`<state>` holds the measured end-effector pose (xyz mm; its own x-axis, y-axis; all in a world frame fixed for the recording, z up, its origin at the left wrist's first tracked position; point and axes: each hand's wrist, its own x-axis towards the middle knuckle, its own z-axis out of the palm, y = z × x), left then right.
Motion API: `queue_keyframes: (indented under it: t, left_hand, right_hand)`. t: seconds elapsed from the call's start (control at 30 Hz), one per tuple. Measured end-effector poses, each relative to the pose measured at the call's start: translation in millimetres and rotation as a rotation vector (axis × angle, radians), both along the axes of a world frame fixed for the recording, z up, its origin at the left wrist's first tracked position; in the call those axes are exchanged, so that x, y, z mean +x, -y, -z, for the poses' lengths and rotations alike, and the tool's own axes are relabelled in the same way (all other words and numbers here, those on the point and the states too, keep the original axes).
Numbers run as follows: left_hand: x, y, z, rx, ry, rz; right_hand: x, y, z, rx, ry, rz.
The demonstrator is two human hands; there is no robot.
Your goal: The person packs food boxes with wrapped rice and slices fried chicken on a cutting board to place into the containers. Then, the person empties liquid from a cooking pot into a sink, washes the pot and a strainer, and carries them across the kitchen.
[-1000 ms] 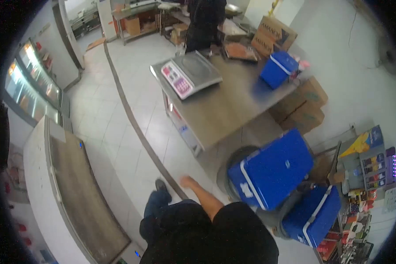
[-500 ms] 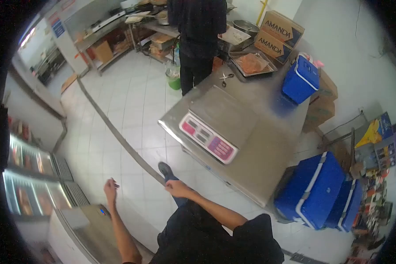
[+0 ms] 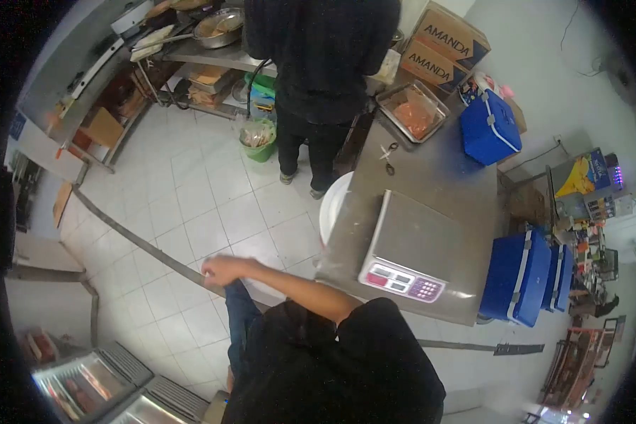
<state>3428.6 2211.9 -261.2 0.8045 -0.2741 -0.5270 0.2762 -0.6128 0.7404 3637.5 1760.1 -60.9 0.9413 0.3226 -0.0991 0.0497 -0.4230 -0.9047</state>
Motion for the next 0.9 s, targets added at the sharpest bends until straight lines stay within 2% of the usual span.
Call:
queue_keyframes:
  t: [0.03,0.1,0.13,0.2,0.23,0.27,0.3,0.33,0.37,0.4,0.43,0.47,0.53,0.57,0.6,0.63,0.67,0.73,0.77,0.8,0.83,0.87,0.9]
  left_hand:
    - [45.2,-3.4,7.4,0.029,-0.025,0.002]
    - [144.7,-11.1,29.6,0.098,-0.066,0.008]
    - [202.6,-10.0,36.1,0.137,-0.072,0.020]
    - [323.8,1.2,41.7,0.223,-0.070,0.048]
    - [381.2,9.6,38.6,0.256,-0.077,0.056]
    - [436.1,21.2,31.0,0.271,-0.088,0.058]
    - [481.7,31.2,20.7,0.210,-0.122,0.051]
    - [528.6,47.9,6.1,0.149,-0.156,0.044]
    - [575.4,59.1,-6.6,0.112,0.060,0.204]
    - [621.4,72.2,-20.2,0.069,0.281,0.363]
    - [664.5,89.4,-32.1,0.177,0.335,0.357]
    - [706.2,108.5,-41.6,0.284,0.393,0.343]
    - [781.6,139.5,-49.3,0.152,0.491,0.313]
    - [808.2,161.4,-64.1,0.160,0.491,0.300]
    - [826.1,188.5,-89.1,0.011,0.423,0.267]
    - [846.6,205.4,-101.4,-0.134,0.357,0.233]
    - [875.4,215.5,-94.8,-0.154,0.248,0.264]
    - [915.5,232.4,-71.7,-0.101,0.093,0.227]
    - [929.8,231.8,-39.9,-0.136,0.006,0.230]
    - [945.5,226.7,-15.2,-0.167,-0.084,0.239]
    - [948.8,230.8,-28.2,-0.092,-0.207,0.265]
    - [981.8,160.0,98.4,-0.412,0.396,0.916]
    - [1008.9,158.0,93.0,-0.401,0.384,0.934]
  right_hand:
    - [30.2,12.5,-0.9,-0.076,0.007,0.072]
    - [77.7,29.6,47.4,-0.273,0.058,0.347]
    - [90.4,39.3,67.3,-0.329,0.002,0.489]
    - [105.9,56.5,129.0,-0.569,-0.122,0.570]
    - [103.1,61.2,163.0,-0.628,-0.308,0.597]
    - [100.6,59.5,130.4,-0.668,-0.545,0.605]
    - [99.2,59.8,125.2,-0.644,-0.732,0.516]
    - [86.4,58.7,134.6,-0.609,-0.738,0.487]
    - [74.8,50.6,160.8,-0.568,-0.742,0.460]
    - [73.1,42.0,211.3,-0.549,-1.040,0.300]
    - [68.0,31.8,190.4,-0.434,-1.145,0.403]
    - [64.7,27.3,190.9,-0.391,-1.078,0.327]
    - [97.3,16.1,196.4,-0.427,-1.235,0.124]
    - [113.5,16.6,197.1,-0.399,-1.200,0.123]
    - [155.8,20.2,187.3,-0.488,-1.230,-0.020]
    - [193.1,26.6,174.7,-0.435,-1.204,0.098]
    - [231.2,33.6,172.1,-0.375,-1.171,0.226]
    - [296.7,51.2,270.9,-0.353,-0.891,0.322]
    - [327.5,60.6,322.4,-0.353,-0.749,0.355]
    - [383.1,75.1,330.2,-0.376,-0.744,0.404]
    - [440.6,97.2,286.7,-0.355,-0.589,0.508]
    - [489.6,106.6,297.8,-0.330,-0.496,0.669]
    - [538.4,126.4,279.2,-0.390,-0.467,0.681]
